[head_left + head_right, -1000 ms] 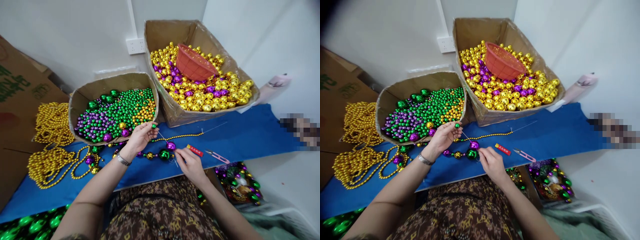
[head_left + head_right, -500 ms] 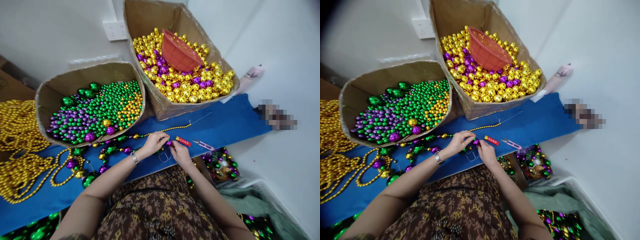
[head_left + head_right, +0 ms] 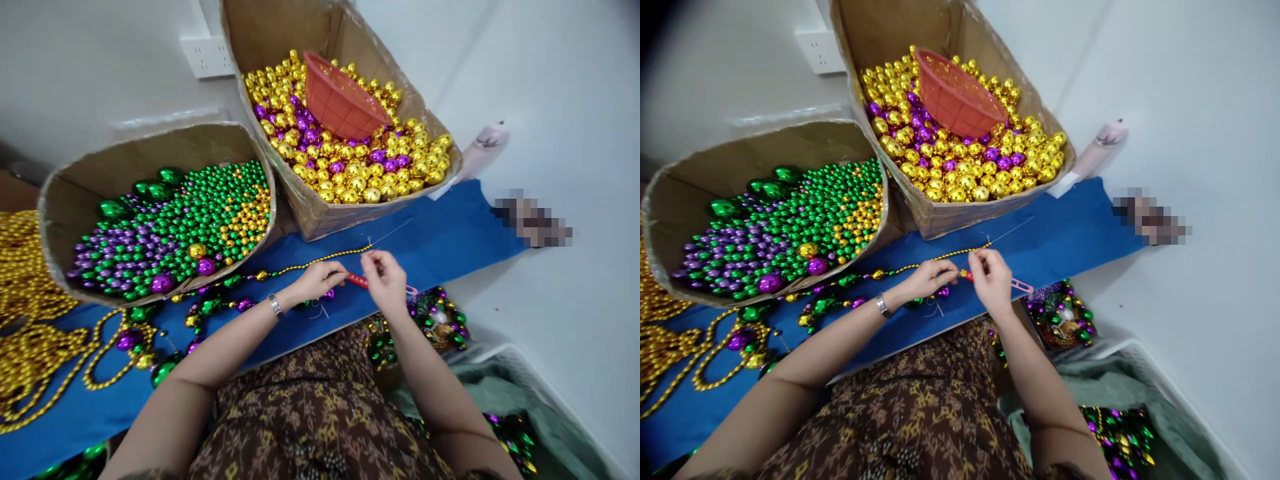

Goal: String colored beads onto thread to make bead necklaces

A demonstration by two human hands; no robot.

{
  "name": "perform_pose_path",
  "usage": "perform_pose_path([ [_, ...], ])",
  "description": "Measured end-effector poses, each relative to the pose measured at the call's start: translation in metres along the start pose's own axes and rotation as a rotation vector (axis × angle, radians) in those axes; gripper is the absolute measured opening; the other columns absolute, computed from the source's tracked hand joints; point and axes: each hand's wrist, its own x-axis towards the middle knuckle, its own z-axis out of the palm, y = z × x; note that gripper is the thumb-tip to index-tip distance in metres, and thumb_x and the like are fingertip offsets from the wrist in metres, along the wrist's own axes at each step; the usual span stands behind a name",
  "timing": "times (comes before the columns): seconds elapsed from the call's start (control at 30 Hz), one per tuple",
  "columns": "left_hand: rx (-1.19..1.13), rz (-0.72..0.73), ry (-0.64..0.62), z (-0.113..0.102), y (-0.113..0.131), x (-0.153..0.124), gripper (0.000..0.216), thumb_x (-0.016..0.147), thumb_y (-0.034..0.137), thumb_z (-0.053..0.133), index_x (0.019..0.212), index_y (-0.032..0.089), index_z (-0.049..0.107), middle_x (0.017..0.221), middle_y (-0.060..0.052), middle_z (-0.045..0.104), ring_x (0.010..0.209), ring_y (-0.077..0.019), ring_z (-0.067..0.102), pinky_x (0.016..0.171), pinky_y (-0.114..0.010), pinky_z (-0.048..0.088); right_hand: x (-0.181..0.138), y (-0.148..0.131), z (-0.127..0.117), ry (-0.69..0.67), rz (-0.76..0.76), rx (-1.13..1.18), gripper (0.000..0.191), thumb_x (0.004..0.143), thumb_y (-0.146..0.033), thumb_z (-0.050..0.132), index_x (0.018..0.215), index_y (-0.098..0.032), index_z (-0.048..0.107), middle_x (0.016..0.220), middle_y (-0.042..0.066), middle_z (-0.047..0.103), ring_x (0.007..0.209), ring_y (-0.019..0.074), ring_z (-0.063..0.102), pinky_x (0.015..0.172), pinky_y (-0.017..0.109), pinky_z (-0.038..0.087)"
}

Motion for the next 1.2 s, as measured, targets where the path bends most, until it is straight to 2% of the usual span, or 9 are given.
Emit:
perform_pose_path([
  [0.17,0.000,-0.042,-0.014,-0.007,-0.007,0.008,0.028,0.091,0.036,0.049,0.080,0.015,0.064,0.066,-0.001,0.065,0.059,-0.0126,0.057,0.060,-0.023,0.041,0.042,0.023,-0.034,0.291,0.221,0.274,0.036,0.078,-0.054,0.065,0.081,-0.020,0.053,0.062,-0.007,0.051,0.047,0.0056,0.046,0.043,0.017,0.037],
  [0.27,-0.005,-0.059,-0.015,-0.009,-0.011,0.009,0.030,0.090,0.038,0.048,0.081,0.015,0.065,0.063,-0.001,0.063,0.057,-0.0125,0.055,0.057,-0.023,0.039,0.055,0.040,-0.052,0.361,0.299,0.337,0.042,0.071,-0.057,0.069,0.077,-0.020,0.052,0.061,-0.008,0.049,0.045,0.0042,0.044,0.040,0.015,0.033],
  [0.37,-0.006,-0.066,-0.009,-0.009,-0.010,0.010,0.032,0.089,0.041,0.048,0.084,0.015,0.067,0.062,0.000,0.060,0.055,-0.0123,0.052,0.054,-0.022,0.037,0.058,0.051,-0.059,0.392,0.368,0.337,0.044,0.069,-0.058,0.070,0.075,-0.020,0.051,0.060,-0.008,0.049,0.044,0.0040,0.043,0.040,0.016,0.032],
  [0.43,0.004,-0.063,-0.016,-0.007,-0.008,0.012,0.032,0.089,0.041,0.049,0.084,0.016,0.067,0.061,0.001,0.059,0.055,-0.0120,0.050,0.053,-0.022,0.036,0.056,0.051,-0.057,0.442,0.346,0.292,0.043,0.072,-0.060,0.066,0.075,-0.020,0.049,0.060,-0.008,0.048,0.044,0.0043,0.043,0.040,0.016,0.033],
  [0.6,0.055,-0.057,-0.012,-0.008,-0.009,0.016,0.032,0.088,0.041,0.050,0.079,0.016,0.067,0.058,0.001,0.062,0.053,-0.0118,0.052,0.055,-0.022,0.036,0.056,0.036,-0.058,0.478,0.091,0.169,0.037,0.083,-0.057,0.058,0.083,-0.021,0.049,0.063,-0.007,0.048,0.050,0.0056,0.049,0.048,0.018,0.041],
  [0.77,-0.006,-0.087,0.009,-0.021,-0.013,0.011,0.036,0.086,0.047,0.054,0.076,0.015,0.068,0.057,0.000,0.062,0.051,-0.0112,0.050,0.053,-0.021,0.035,0.072,0.047,-0.084,0.664,0.167,0.313,0.037,0.082,-0.056,0.058,0.081,-0.022,0.044,0.064,-0.009,0.046,0.044,0.0032,0.044,0.040,0.015,0.034],
  [0.87,-0.192,-0.161,0.016,-0.026,-0.007,0.006,0.039,0.082,0.052,0.060,0.080,0.014,0.068,0.059,-0.001,0.062,0.051,-0.0104,0.050,0.050,-0.020,0.036,0.078,0.068,-0.101,0.679,0.230,0.228,0.035,0.081,-0.053,0.060,0.080,-0.021,0.045,0.065,-0.008,0.048,0.045,0.0034,0.045,0.040,0.015,0.035],
  [0.97,-0.383,-0.170,0.048,-0.029,0.005,0.003,0.040,0.077,0.054,0.066,0.080,0.014,0.067,0.065,-0.003,0.064,0.057,-0.0119,0.056,0.056,-0.022,0.043,0.076,0.089,-0.116,0.656,0.368,0.110,0.034,0.080,-0.052,0.059,0.077,-0.021,0.045,0.065,-0.007,0.050,0.045,0.0041,0.045,0.040,0.016,0.035],
  [1.2,-0.505,-0.110,0.089,-0.042,0.032,0.007,0.032,0.077,0.046,0.070,0.082,0.014,0.070,0.067,-0.004,0.066,0.059,-0.0114,0.057,0.060,-0.022,0.046,0.069,0.120,-0.131,0.542,0.561,-0.024,0.039,0.075,-0.057,0.060,0.072,-0.021,0.044,0.054,-0.008,0.047,0.038,0.0061,0.042,0.036,0.018,0.034],
])
